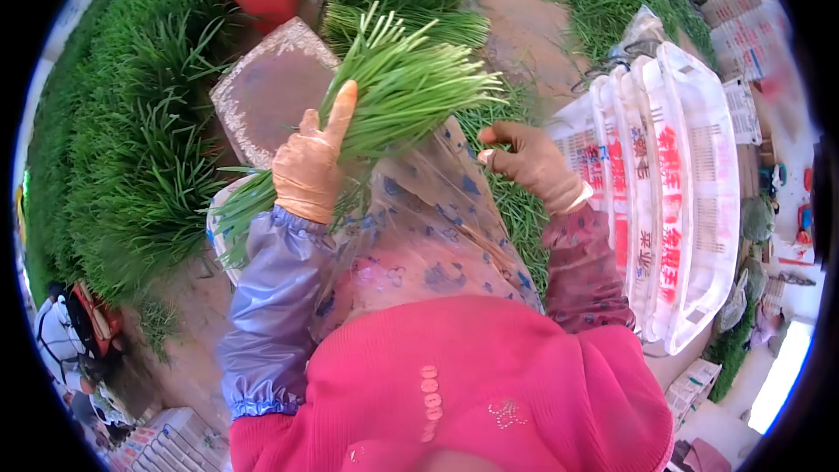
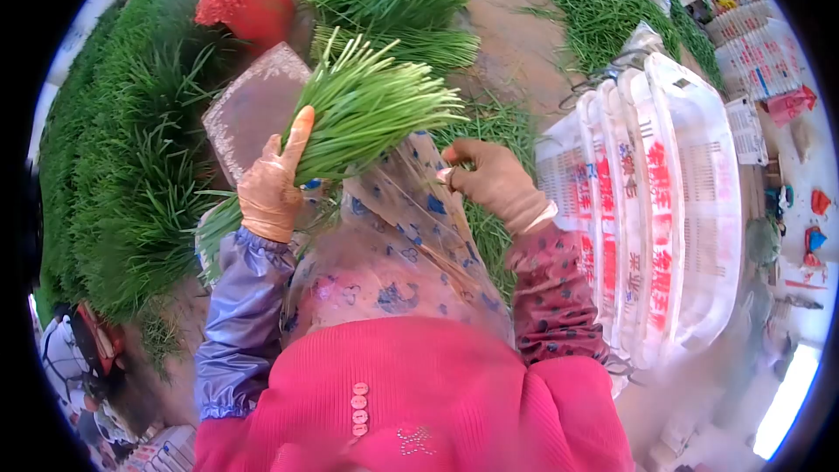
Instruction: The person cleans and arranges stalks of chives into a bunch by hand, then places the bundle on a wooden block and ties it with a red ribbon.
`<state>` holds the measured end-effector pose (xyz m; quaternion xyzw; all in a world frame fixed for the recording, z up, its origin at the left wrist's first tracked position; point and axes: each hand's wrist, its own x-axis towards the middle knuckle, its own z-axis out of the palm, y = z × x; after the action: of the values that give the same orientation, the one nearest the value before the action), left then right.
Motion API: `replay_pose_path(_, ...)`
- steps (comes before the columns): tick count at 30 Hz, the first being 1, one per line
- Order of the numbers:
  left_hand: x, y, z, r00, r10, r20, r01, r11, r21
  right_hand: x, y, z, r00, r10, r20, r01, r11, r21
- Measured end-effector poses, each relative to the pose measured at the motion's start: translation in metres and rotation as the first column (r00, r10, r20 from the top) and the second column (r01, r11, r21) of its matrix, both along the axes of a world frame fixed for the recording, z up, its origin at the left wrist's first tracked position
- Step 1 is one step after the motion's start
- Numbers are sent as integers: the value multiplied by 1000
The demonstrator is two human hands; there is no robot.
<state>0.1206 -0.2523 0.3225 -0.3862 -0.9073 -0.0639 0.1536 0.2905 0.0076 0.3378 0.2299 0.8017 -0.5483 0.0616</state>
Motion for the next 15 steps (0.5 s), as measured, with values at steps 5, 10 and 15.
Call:
replay_pose_path(5,1,-3,-1,984,-12,-179,14,1000,13,-18,-31,64,991,128,-28,-130,986,-104)
replay_pose_path(10,-1,-1,-4,970,-13,-242,8,1000,-21,-32,-36,76,925,249,-287,-36,809,587)
replay_pose_path(15,4,1,2,991,-23,-132,31,997,66,-56,-31,39,914,89,-397,198,755,626)
